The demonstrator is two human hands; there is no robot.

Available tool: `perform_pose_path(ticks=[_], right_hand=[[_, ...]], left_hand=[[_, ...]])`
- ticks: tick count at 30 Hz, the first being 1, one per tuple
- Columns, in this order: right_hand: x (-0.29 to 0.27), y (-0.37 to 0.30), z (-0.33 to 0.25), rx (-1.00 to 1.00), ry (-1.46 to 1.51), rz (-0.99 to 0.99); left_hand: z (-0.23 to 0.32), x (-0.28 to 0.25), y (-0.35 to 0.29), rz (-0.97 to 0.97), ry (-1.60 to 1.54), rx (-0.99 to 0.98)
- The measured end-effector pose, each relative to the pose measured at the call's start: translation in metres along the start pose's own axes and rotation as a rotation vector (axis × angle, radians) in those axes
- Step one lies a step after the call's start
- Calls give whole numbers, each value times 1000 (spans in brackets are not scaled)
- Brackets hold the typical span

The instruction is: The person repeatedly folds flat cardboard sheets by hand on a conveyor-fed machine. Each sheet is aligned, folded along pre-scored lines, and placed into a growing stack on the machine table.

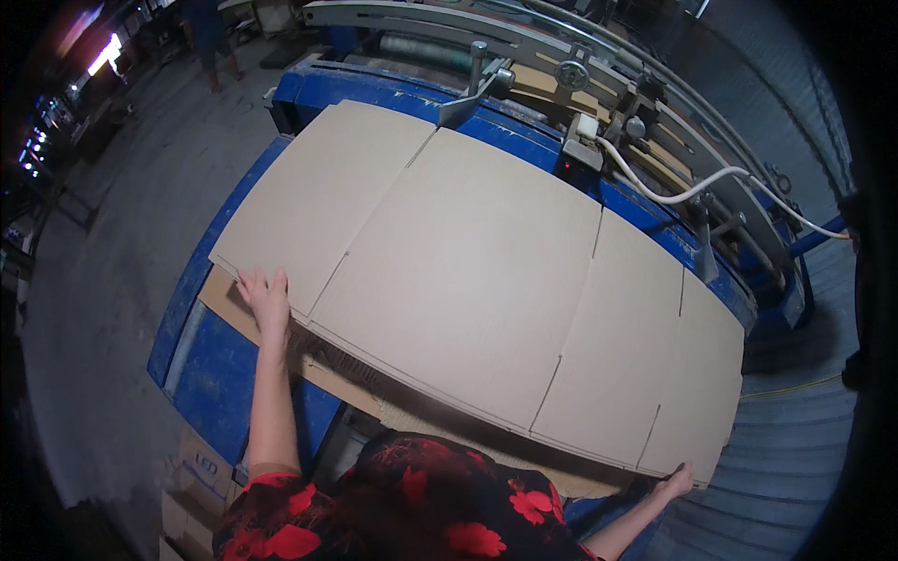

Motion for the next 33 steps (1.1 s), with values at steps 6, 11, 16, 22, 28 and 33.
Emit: perform_pose_path(ticks=[6, 11, 16, 22, 28, 33], right_hand=[[-3, 9, -3, 65, 361, -9], [-13, 20, -3, 25, 24, -85], [-11, 16, -15, -20, 107, -122], [-31, 14, -31, 5, 820, 78], [19, -30, -43, 248, 1103, -317], [50, -90, -54, 225, 884, -538]], left_hand=[[25, -6, -4, 1, -270, -141], [28, -5, -1, 3, -267, -112], [18, -5, 11, 72, -519, -218], [33, -23, 15, 97, -889, -174], [42, -51, 30, 283, -1091, -109], [61, -1, 26, -456, -1353, -334]])
Point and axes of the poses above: each hand's wrist, its own y-axis towards the middle knuckle, its own x-axis out of the palm, z = x × y, the point moved 7 cm from there along y, towards the middle knuckle, and after that the axes turned 3 degrees about -y, right-handed, at the moved point
